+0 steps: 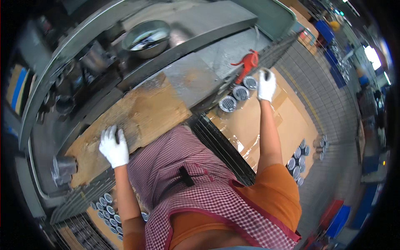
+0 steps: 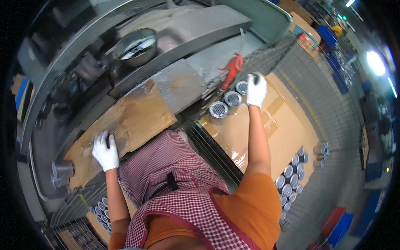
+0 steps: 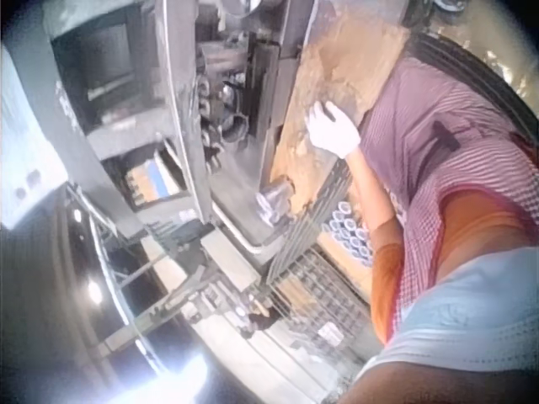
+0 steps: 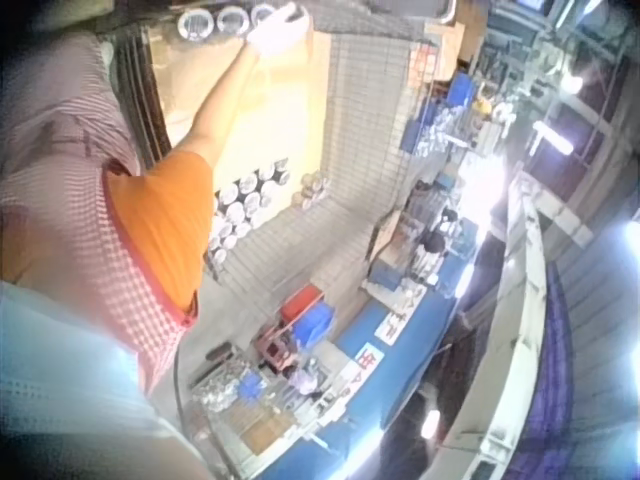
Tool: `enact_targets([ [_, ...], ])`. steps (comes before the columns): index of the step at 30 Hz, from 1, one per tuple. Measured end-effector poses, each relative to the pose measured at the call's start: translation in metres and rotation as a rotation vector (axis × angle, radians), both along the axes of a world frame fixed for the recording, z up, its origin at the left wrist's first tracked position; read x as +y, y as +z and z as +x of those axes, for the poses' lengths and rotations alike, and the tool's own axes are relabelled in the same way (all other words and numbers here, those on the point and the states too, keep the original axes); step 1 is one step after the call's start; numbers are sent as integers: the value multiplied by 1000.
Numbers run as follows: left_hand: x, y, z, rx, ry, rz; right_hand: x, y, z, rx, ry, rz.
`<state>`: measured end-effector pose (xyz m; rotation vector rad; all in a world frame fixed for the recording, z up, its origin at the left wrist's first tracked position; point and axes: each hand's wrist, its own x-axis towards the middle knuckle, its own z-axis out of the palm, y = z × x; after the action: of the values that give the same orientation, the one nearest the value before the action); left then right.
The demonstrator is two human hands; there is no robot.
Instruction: Processing cylindrical metal fan or housing components using a vertical press and manual scraping.
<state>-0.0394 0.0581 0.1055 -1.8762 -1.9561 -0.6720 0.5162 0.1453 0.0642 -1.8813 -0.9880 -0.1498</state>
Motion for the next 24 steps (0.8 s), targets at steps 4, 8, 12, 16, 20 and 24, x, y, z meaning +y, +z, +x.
enact_targets([
  [4, -5, 15, -1, -38, -12, -21, -26, 92, -95, -71, 305, 536],
  [8, -5, 12, 0, -129, -42, 22, -23, 135, -139, -426, 648, 402],
  [12, -14, 3, -4, -206, -48, -27, 8, 106, -169, -686, 451, -517],
  [16, -16, 6, -10, -480, 16, -142, 21, 79, -151, -331, 435, -163],
  [20, -32, 44, -91, -229, 291, 115, 24, 83, -159, -374, 396, -211],
  [24, -61, 98, -202, -345, 743, 89, 30, 83, -159, -354, 361, -242],
])
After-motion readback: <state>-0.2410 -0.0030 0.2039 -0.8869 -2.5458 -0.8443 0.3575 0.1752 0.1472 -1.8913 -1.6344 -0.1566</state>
